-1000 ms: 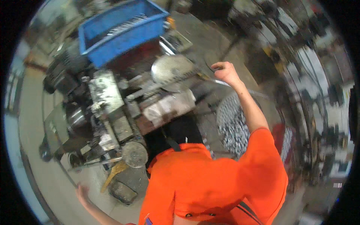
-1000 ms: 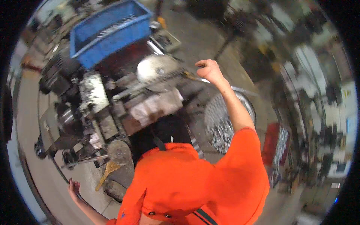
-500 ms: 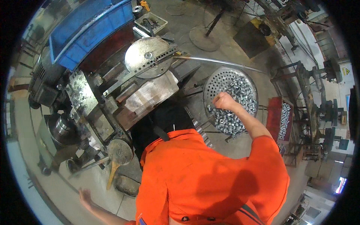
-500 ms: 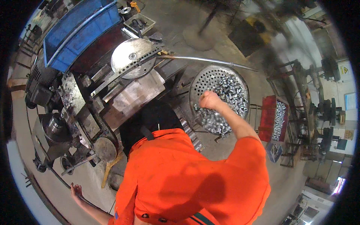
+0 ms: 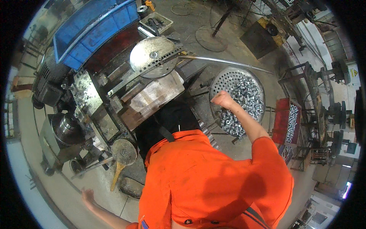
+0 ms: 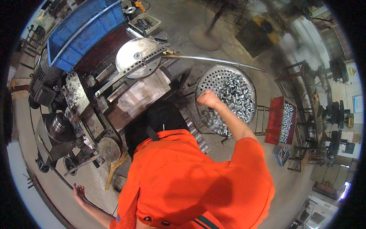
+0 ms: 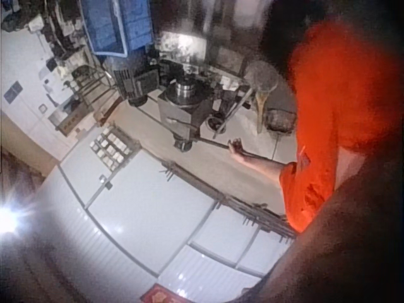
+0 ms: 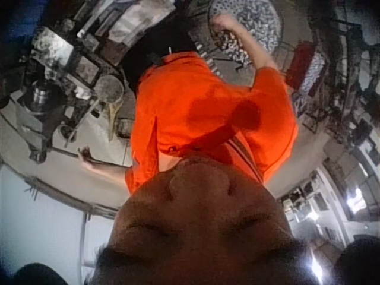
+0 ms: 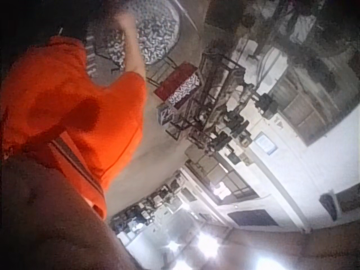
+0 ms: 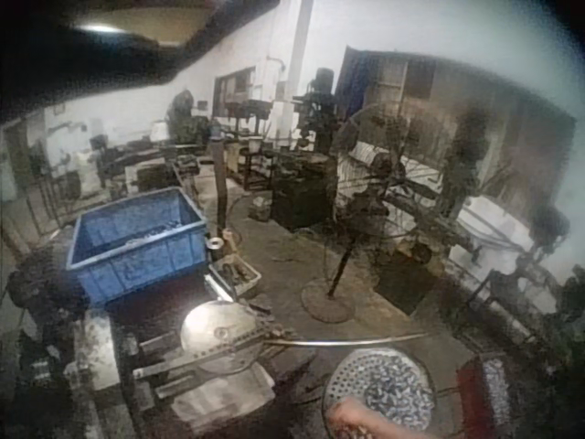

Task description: The person operates a metal turning machine, repeatedly inserting small metal parts into the chuck, activating the machine with a lever, and collecting the finished parts into a blue bin. The person also briefly walks to a large industrial fan and touches it.

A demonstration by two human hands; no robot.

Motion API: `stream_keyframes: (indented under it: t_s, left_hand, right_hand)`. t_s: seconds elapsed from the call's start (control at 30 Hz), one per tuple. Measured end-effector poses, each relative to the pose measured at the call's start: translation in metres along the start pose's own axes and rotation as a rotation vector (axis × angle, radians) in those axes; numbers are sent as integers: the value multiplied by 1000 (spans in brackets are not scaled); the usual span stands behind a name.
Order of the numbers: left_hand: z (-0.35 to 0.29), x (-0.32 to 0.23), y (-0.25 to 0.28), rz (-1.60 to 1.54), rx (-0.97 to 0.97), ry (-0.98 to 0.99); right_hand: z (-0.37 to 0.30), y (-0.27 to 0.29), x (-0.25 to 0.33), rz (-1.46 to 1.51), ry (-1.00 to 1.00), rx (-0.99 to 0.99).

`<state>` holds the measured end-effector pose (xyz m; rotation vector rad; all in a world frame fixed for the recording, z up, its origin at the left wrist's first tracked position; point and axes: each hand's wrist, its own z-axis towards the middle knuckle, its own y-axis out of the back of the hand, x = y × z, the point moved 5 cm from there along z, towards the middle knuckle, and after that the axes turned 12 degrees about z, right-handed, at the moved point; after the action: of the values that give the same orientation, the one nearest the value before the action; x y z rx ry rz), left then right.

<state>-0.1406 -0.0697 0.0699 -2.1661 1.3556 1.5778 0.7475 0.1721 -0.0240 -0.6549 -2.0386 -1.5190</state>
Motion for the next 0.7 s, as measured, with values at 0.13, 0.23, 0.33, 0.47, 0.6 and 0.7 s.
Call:
stream_keyframes:
  t_s: [0.13,0.23,0.33,0.47,0.6,0.7]
  left_hand:
    - [-7,-9,-6,27,42,-72]
    - [-22,-19,-17,41,1,-94]
    - [-32,-19,-20,-56,-1,-99]
    - [-39,-30,-33,-35,-106,-75]
    - [-29,-20,-28,-138,-39,-72]
    - [-49,-39,-38,-88,-15,-135]
  right_hand:
    - [-18,5,22,-30,-73,-115]
    - [-27,2,43,-219,-90,-127]
    - [-27,-1,56,-316,-127,-73]
    - [-30,-7,41,-414,101,-54]
    - [-23,43,104,-99,495,-90]
    - [-8,92,190,280,225,-116]
